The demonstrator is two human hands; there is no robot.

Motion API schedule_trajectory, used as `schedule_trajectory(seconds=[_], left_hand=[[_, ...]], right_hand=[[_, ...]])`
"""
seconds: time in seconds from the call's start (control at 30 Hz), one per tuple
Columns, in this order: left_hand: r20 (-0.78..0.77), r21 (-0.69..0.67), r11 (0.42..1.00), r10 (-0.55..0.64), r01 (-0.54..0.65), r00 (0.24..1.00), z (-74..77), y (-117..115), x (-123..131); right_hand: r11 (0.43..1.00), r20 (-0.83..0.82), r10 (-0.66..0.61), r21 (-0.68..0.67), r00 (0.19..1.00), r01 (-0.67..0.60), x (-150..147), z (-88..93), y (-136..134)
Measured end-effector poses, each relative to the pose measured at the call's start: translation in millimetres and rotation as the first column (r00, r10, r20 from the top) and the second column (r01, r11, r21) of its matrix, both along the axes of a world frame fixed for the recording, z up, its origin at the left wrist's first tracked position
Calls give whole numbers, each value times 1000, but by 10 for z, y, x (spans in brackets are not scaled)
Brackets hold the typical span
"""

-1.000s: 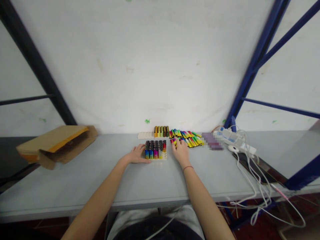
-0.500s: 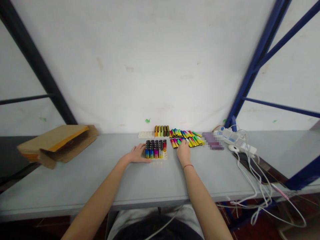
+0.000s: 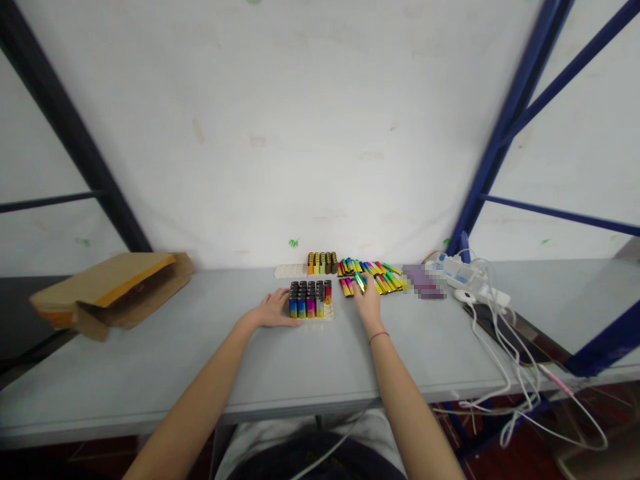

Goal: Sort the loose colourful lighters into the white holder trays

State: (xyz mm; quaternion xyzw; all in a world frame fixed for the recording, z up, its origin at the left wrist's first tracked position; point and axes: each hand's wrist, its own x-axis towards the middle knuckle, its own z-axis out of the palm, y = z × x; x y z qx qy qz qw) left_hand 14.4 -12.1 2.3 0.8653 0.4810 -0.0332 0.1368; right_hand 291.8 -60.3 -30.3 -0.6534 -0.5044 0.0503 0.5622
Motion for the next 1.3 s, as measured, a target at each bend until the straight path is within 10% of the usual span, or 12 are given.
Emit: schedule_trajectory(seconds=[0.77,1.3], left_hand=[[-7,3,1000,0,0,1000,-13,6,2],[-7,1,1000,2,-2,1000,6,-4,9]], right_hand=[[955,-221,295,110,930,-277,-85,30,44],[985,-24,-172,23,985,172,-70,198,-112]])
